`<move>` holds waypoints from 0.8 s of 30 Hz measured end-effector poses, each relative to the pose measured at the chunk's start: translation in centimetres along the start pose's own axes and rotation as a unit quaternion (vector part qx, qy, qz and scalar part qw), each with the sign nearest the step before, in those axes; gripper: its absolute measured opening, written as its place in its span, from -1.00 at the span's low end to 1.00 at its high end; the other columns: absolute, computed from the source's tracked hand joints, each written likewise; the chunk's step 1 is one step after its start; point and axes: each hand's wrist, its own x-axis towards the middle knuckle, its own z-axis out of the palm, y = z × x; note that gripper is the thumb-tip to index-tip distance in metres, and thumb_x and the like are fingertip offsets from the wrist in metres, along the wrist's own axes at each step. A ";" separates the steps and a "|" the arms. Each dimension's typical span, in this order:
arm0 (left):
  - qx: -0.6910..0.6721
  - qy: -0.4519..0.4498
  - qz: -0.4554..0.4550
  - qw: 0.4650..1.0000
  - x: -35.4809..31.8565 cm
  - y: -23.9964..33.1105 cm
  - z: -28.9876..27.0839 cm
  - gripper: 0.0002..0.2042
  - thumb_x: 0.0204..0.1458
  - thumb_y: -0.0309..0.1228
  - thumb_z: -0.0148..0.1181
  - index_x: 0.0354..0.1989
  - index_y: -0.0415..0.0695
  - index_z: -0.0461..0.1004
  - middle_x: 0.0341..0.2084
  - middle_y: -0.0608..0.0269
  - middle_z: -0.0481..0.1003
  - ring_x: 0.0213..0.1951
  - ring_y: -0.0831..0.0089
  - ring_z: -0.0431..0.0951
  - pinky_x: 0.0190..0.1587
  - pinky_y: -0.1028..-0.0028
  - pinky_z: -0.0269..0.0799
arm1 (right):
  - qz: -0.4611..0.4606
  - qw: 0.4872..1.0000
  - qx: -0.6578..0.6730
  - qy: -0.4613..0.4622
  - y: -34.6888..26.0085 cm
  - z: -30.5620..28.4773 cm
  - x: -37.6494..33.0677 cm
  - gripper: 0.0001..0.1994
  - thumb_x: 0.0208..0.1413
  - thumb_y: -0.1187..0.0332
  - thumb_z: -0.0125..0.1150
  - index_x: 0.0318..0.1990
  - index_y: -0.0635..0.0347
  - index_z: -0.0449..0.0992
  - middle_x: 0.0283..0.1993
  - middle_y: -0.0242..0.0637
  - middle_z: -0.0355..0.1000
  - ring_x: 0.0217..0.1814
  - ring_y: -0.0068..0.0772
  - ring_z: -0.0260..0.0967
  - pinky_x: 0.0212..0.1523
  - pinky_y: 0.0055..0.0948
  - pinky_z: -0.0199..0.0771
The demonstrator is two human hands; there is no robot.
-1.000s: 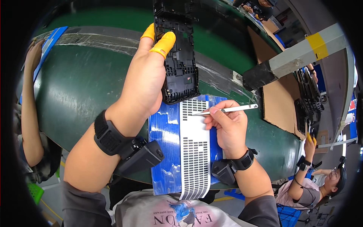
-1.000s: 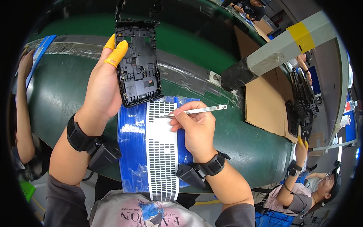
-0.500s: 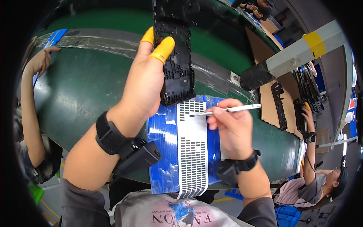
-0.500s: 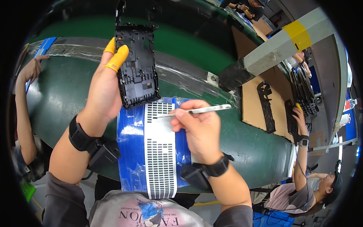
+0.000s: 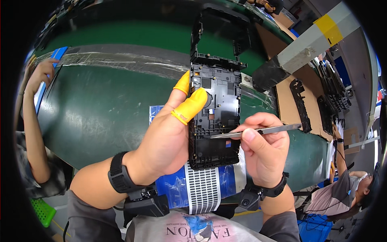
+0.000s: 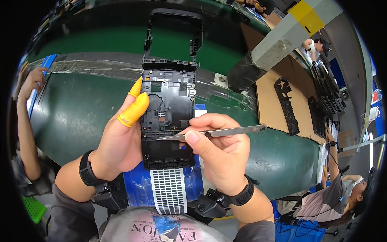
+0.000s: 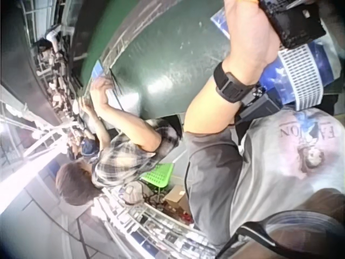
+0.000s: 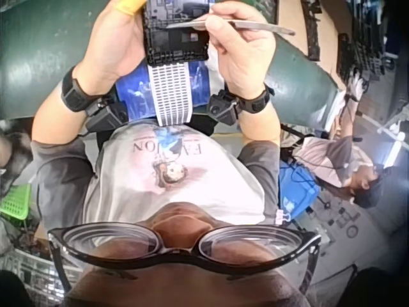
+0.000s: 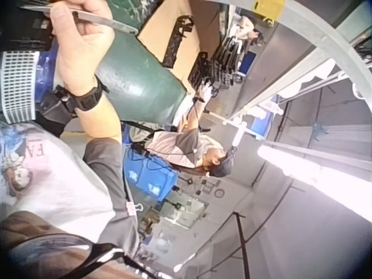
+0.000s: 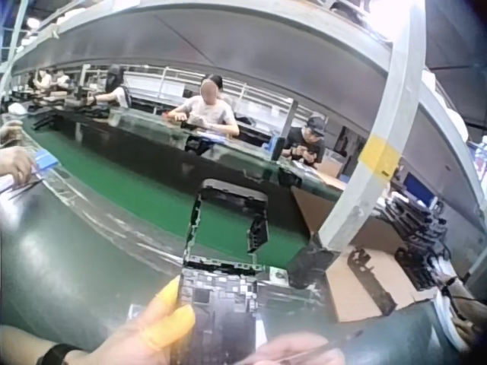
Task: Assembling and inspecting internal components and stickers of an electronic device housing using tweezers and a stylus tool.
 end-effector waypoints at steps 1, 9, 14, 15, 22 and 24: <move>0.001 0.002 0.000 1.000 0.0 0.0 0.0 -0.58 0.10 -0.32 -0.25 0.14 -0.06 -0.08 -0.02 0.21 0.20 -0.03 0.39 0.28 -0.03 0.37 0.26 | -0.004 1.000 0.001 0.004 0.1 0.0 0.0 -0.81 -0.11 0.59 0.10 -0.28 0.39 0.33 -0.39 -0.16 0.40 -0.38 -0.51 0.37 -0.40 -0.65 0.35; 0.006 0.009 -0.006 1.000 0.1 0.0 -0.3 -0.58 0.09 -0.32 -0.24 0.14 -0.05 -0.08 -0.05 0.23 0.22 -0.06 0.42 0.30 -0.04 0.38 0.27 | -0.002 1.000 0.000 0.001 0.6 0.0 0.2 -0.83 -0.12 0.64 0.08 -0.30 0.40 0.33 -0.38 -0.16 0.39 -0.35 -0.48 0.38 -0.33 -0.60 0.39; 0.004 0.015 -0.013 1.000 0.0 0.0 -0.3 -0.57 0.09 -0.33 -0.25 0.14 -0.06 -0.09 -0.05 0.23 0.22 -0.06 0.42 0.30 -0.04 0.39 0.27 | -0.006 1.000 -0.014 0.007 0.7 0.0 0.2 -0.83 -0.12 0.64 0.08 -0.31 0.39 0.35 -0.38 -0.18 0.38 -0.36 -0.48 0.37 -0.34 -0.62 0.38; 0.003 0.014 -0.014 1.000 0.0 0.0 -0.3 -0.57 0.09 -0.33 -0.25 0.14 -0.06 -0.10 -0.04 0.23 0.21 -0.05 0.41 0.30 -0.04 0.39 0.26 | -0.007 1.000 -0.014 0.007 0.7 0.0 0.2 -0.83 -0.12 0.64 0.08 -0.31 0.39 0.35 -0.38 -0.18 0.38 -0.36 -0.48 0.37 -0.34 -0.62 0.38; 0.043 -0.026 -0.010 0.999 -0.1 0.0 -0.7 -0.31 -0.23 -0.62 -0.04 0.16 -0.06 -0.14 -0.01 0.20 0.16 -0.01 0.37 0.25 -0.01 0.40 0.23 | -0.010 1.000 -0.016 0.008 0.5 -0.1 0.3 -0.83 -0.13 0.63 0.10 -0.31 0.40 0.35 -0.38 -0.17 0.39 -0.38 -0.51 0.36 -0.37 -0.63 0.36; 0.039 -0.035 0.026 0.998 0.0 0.0 -0.9 -0.21 -0.35 -0.80 -0.10 0.17 -0.12 -0.20 -0.03 0.16 0.18 -0.01 0.39 0.25 -0.05 0.48 0.24 | -0.015 1.000 -0.019 0.007 0.5 -0.2 0.4 -0.83 -0.13 0.62 0.10 -0.31 0.39 0.35 -0.38 -0.18 0.39 -0.40 -0.54 0.35 -0.40 -0.65 0.35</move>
